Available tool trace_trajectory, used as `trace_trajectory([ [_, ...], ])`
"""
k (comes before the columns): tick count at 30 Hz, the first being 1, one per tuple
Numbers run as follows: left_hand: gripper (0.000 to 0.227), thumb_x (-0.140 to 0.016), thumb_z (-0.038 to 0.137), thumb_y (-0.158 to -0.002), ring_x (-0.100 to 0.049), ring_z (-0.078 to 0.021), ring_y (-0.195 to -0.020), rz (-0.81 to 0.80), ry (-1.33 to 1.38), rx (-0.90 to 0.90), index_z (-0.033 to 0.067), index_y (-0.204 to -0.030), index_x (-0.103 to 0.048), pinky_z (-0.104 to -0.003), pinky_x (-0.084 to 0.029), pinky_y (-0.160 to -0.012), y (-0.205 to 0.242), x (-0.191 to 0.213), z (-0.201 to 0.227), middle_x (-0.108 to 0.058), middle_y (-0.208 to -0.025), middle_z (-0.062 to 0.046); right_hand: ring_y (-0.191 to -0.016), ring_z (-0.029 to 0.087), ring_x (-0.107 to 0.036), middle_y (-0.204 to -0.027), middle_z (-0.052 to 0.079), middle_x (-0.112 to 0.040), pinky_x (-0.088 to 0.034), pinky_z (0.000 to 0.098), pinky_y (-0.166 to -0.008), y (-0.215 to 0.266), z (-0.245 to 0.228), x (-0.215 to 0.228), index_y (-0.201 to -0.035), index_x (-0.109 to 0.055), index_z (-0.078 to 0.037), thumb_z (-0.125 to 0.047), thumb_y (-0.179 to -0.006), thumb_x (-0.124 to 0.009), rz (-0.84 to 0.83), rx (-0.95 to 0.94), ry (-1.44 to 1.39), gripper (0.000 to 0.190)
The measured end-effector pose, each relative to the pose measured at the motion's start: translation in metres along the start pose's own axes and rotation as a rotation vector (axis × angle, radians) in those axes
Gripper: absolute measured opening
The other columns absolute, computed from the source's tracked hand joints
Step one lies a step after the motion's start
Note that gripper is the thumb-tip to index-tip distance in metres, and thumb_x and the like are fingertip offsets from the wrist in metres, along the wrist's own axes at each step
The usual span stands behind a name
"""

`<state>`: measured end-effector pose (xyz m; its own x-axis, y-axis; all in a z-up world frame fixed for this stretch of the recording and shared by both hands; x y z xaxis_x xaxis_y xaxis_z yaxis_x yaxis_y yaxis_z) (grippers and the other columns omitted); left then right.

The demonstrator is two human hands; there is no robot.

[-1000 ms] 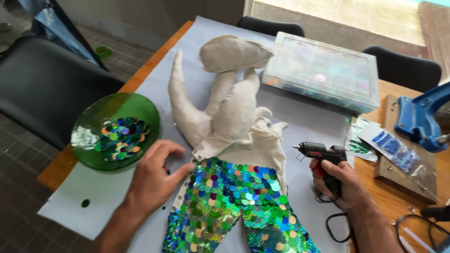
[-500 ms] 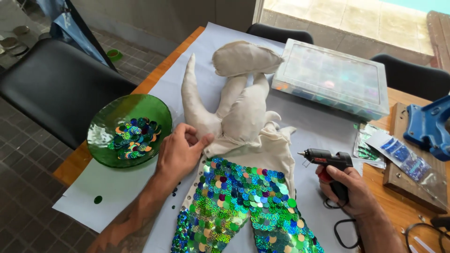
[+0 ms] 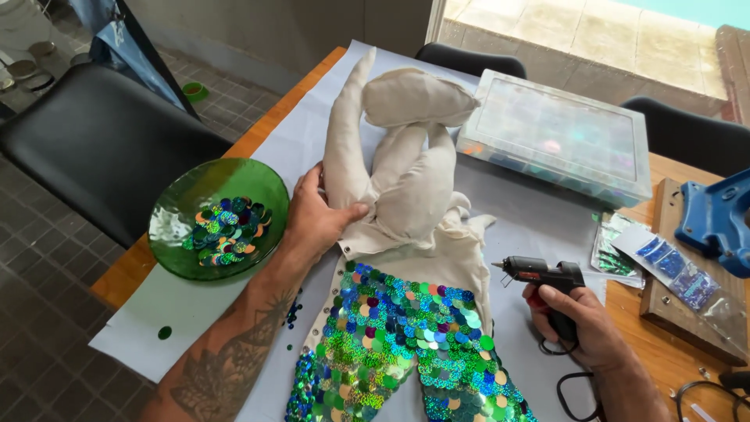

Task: Decorating a stuffed figure by gluing sequins onto its legs using a hot glue gun

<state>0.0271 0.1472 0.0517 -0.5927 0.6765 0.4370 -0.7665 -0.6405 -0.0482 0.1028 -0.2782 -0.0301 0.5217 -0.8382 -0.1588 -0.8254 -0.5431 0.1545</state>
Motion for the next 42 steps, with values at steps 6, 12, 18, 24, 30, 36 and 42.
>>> trace_trajectory([
  [6, 0.097, -0.096, 0.025, -0.057, -0.065, -0.0218, -0.092, 0.049, 0.079, -0.102, 0.0119, -0.143, -0.053, -0.035, -0.057, -0.074, -0.009, 0.011, 0.004, -0.065, -0.126, -0.008, -0.035, 0.017, -0.035, -0.044, 0.014, -0.047, -0.02, 0.0294, -0.037, 0.001, -0.001, 0.001, -0.1, -0.07, 0.006, -0.032, -0.094, -0.064, -0.001, -0.053, 0.026, 0.039],
  [12, 0.106, -0.092, 0.04, -0.065, -0.062, -0.033, -0.11, 0.064, -0.113, -0.181, 0.0185, -0.155, -0.041, -0.043, -0.052, -0.09, -0.023, 0.002, -0.013, -0.057, -0.129, -0.015, -0.035, 0.016, -0.035, -0.044, 0.012, -0.046, -0.022, 0.028, -0.038, -0.001, 0.003, 0.001, -0.098, -0.069, 0.007, -0.028, -0.095, -0.064, -0.016, -0.031, 0.016, 0.036],
  [18, 0.092, -0.051, 0.055, -0.094, -0.041, -0.0345, -0.144, -0.134, -0.136, -0.014, 0.0069, -0.162, -0.013, -0.049, -0.036, -0.114, 0.019, 0.015, -0.013, -0.032, -0.162, -0.02, -0.038, 0.016, -0.04, -0.059, 0.01, -0.052, -0.028, 0.0275, -0.04, -0.003, 0.006, 0.005, -0.097, -0.071, 0.012, -0.023, -0.094, -0.067, -0.014, -0.002, -0.021, 0.036],
  [24, 0.075, -0.036, 0.056, -0.098, -0.05, -0.0279, -0.141, -0.422, -0.41, 0.311, 0.0242, -0.163, -0.018, -0.052, -0.04, -0.118, 0.105, 0.037, 0.002, -0.047, -0.156, -0.006, -0.037, 0.017, -0.038, -0.046, 0.011, -0.048, -0.027, 0.029, -0.041, -0.001, 0.003, 0.002, -0.099, -0.07, 0.007, -0.027, -0.095, -0.065, -0.024, -0.075, 0.008, 0.034],
  [30, 0.049, -0.069, 0.03, -0.093, -0.071, -0.0239, -0.096, -0.381, -0.497, 0.225, 0.0215, -0.14, -0.056, -0.043, -0.053, -0.092, 0.106, 0.024, -0.019, -0.075, -0.096, -0.002, -0.036, 0.017, -0.037, -0.044, 0.012, -0.046, -0.025, 0.0286, -0.041, 0.0, 0.001, -0.001, -0.098, -0.07, 0.008, -0.025, -0.094, -0.065, -0.011, -0.064, 0.029, 0.033],
  [36, 0.051, -0.067, 0.019, -0.094, -0.074, -0.0205, -0.096, -0.453, -0.152, 0.523, 0.019, -0.143, -0.053, -0.035, -0.053, -0.083, 0.123, 0.031, -0.003, -0.078, -0.114, -0.007, -0.038, 0.016, -0.043, -0.048, 0.008, -0.052, -0.033, 0.0284, -0.043, 0.003, -0.007, -0.006, -0.101, -0.071, 0.005, -0.026, -0.097, -0.065, -0.119, -0.044, -0.005, 0.031],
  [42, 0.049, -0.074, 0.019, -0.089, -0.063, -0.021, -0.054, -0.464, -0.177, 0.51, 0.0142, -0.133, -0.054, -0.033, -0.053, -0.044, 0.137, 0.035, -0.02, -0.077, -0.095, -0.007, -0.038, 0.015, -0.04, -0.047, 0.009, -0.049, -0.028, 0.0267, -0.041, 0.002, -0.002, -0.003, -0.101, -0.071, 0.005, -0.026, -0.096, -0.064, -0.077, -0.054, 0.011, 0.033],
])
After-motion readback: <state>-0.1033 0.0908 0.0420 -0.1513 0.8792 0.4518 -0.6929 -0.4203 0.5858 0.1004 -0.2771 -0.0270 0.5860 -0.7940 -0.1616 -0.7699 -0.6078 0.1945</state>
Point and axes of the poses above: each hand's wrist, its own y-axis away from the middle knuckle, its own x-axis out of the back of the hand, z = x × y, the point moved 4 cm from there along -y, towards the middle knuckle
